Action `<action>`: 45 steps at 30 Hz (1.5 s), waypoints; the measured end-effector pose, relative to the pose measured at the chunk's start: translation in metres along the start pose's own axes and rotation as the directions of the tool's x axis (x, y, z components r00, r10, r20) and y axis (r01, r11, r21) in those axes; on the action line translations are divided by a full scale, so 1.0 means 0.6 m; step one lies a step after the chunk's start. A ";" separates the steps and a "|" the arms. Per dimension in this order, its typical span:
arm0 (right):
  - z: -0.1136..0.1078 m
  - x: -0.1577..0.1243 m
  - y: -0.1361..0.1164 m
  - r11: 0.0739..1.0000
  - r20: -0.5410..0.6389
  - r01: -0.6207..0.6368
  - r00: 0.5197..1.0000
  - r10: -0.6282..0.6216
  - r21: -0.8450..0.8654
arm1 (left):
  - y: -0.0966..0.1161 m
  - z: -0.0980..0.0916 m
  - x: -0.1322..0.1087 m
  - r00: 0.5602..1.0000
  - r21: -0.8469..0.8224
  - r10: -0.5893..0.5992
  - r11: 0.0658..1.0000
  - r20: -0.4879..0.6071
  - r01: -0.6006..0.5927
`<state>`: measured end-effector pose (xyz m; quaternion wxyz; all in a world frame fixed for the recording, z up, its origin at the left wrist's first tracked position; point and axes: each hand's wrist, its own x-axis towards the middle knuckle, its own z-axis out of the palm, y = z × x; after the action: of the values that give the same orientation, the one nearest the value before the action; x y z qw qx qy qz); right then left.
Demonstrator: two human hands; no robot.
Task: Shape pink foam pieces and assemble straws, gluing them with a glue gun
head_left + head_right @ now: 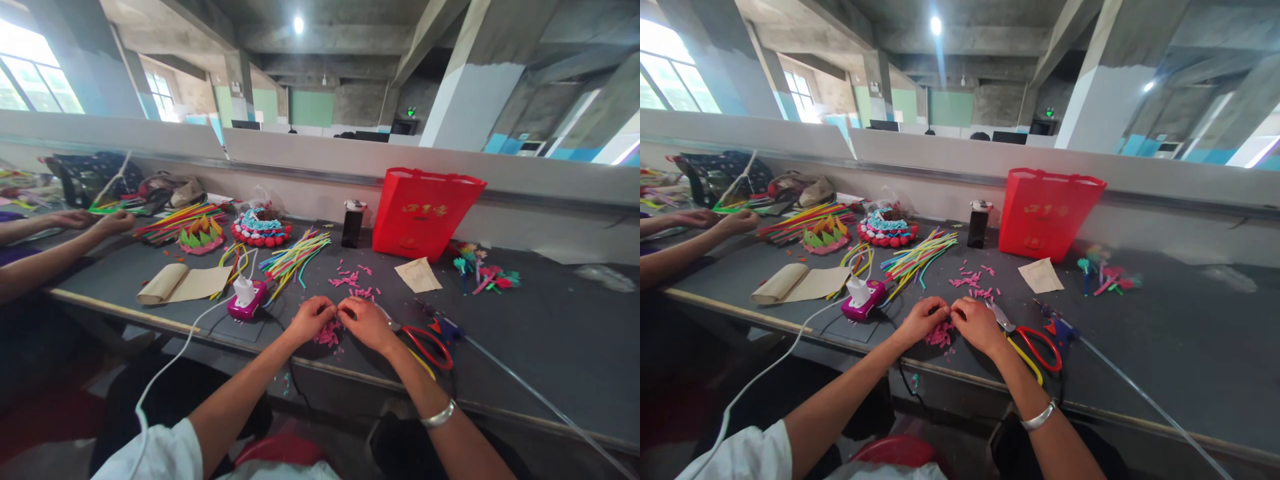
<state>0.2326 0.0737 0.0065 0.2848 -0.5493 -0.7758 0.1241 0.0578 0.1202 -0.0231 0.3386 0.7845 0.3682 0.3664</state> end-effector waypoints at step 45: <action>-0.035 0.010 0.040 0.962 -0.181 -0.212 0.953 0.242 0.170 | 0.020 -0.012 -0.009 0.990 -0.023 0.057 0.998 -0.133 -0.060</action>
<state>0.2620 0.0854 0.0132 0.3851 -0.6219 -0.6634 0.1576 0.0531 0.1116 -0.0114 0.3132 0.7644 0.3617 0.4322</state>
